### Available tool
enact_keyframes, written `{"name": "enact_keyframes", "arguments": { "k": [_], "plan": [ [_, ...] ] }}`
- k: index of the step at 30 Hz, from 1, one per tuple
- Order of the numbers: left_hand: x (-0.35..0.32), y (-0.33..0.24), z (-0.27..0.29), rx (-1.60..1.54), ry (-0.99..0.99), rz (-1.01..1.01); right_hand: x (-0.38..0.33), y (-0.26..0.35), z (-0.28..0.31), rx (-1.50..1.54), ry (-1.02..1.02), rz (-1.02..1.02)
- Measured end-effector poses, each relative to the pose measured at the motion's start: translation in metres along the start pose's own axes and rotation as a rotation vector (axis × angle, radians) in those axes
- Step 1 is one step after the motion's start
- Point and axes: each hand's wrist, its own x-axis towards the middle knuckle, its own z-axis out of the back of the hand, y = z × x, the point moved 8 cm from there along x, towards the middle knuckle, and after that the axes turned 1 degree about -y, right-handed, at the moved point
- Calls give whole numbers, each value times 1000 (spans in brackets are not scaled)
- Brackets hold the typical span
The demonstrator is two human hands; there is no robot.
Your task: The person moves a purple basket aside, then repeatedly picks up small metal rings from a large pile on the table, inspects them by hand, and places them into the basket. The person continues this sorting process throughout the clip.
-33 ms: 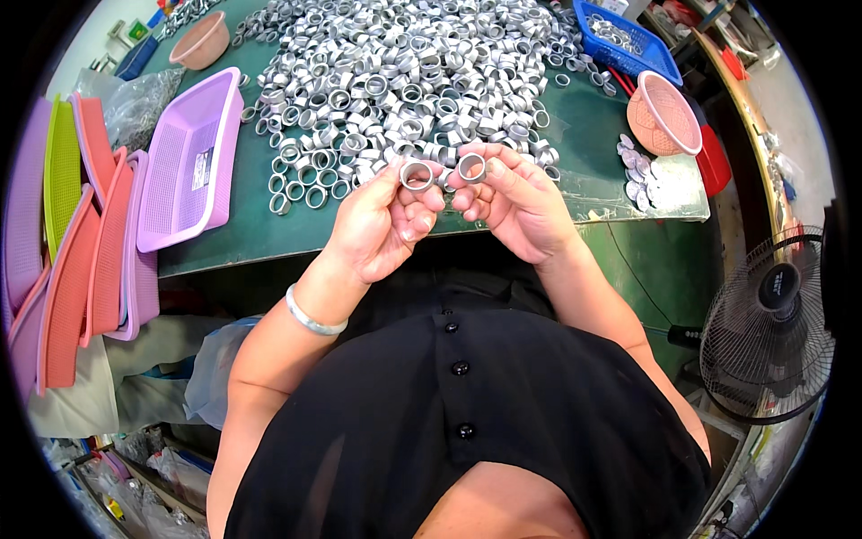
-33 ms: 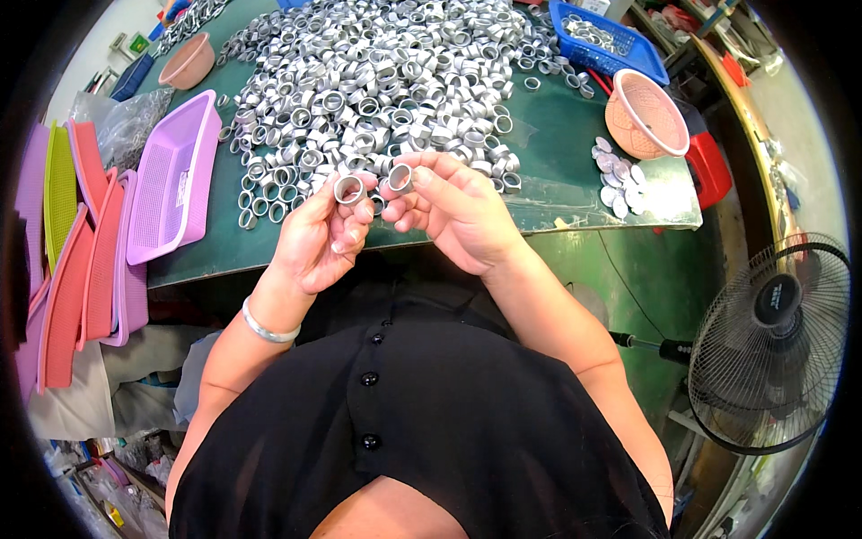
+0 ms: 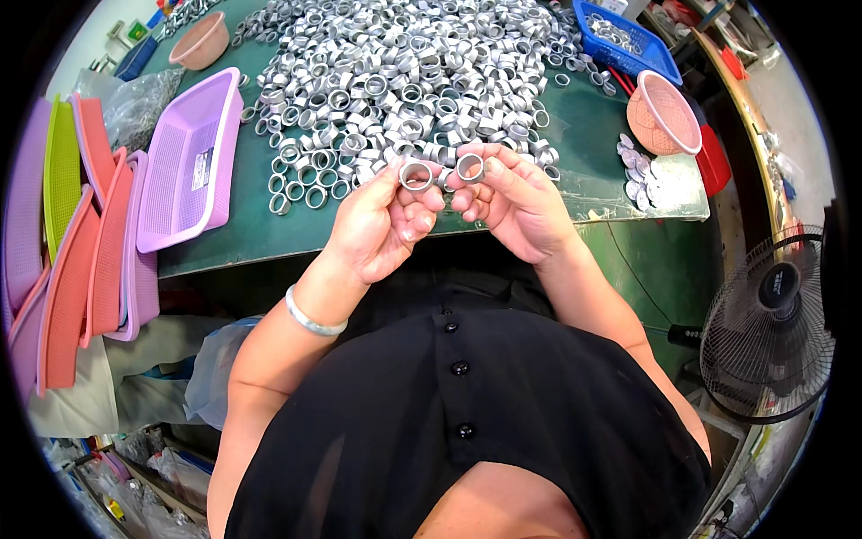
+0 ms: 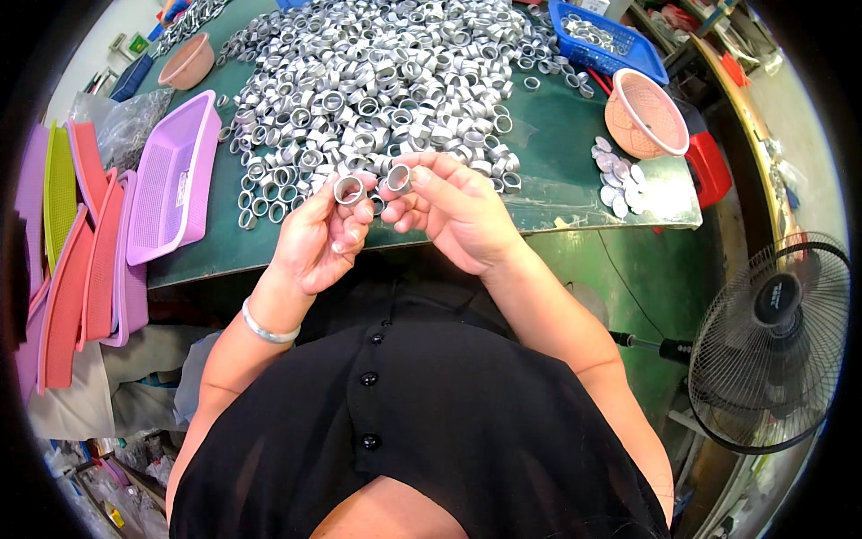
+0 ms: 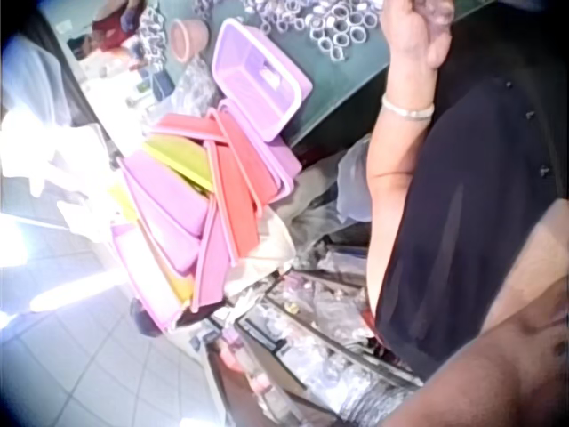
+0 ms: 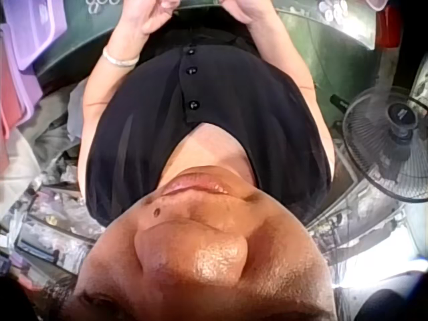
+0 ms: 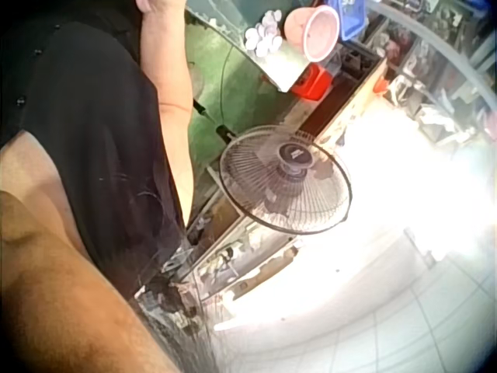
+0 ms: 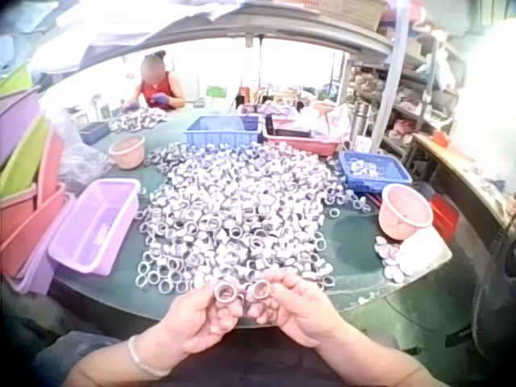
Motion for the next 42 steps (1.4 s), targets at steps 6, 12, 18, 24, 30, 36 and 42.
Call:
{"name": "enact_keyframes", "arguments": {
  "k": [6, 12, 18, 24, 30, 36, 42],
  "plan": [
    [-7, 3, -4, 95, -127, -16, -1, 12, -16, -571, -56, 273],
    [-14, 1, 17, 23, -142, -43, 0, 29, -30, -1042, -69, 530],
    [-22, -28, 32, 697, -269, -267, -3, 25, -37, -1883, -37, 769],
    [-13, -10, -7, 1899, -384, -524, -4, 13, -40, -2097, -38, 731],
    [-6, -6, -14, 2063, -401, -605, -10, 11, -34, -2103, 20, 696],
    [-15, -5, -15, 2019, -358, -630, -24, 8, -27, -2064, 40, 695],
    [-24, -7, -17, 1937, -382, -684, -27, 13, -21, -1932, -98, 689]
  ]
}}
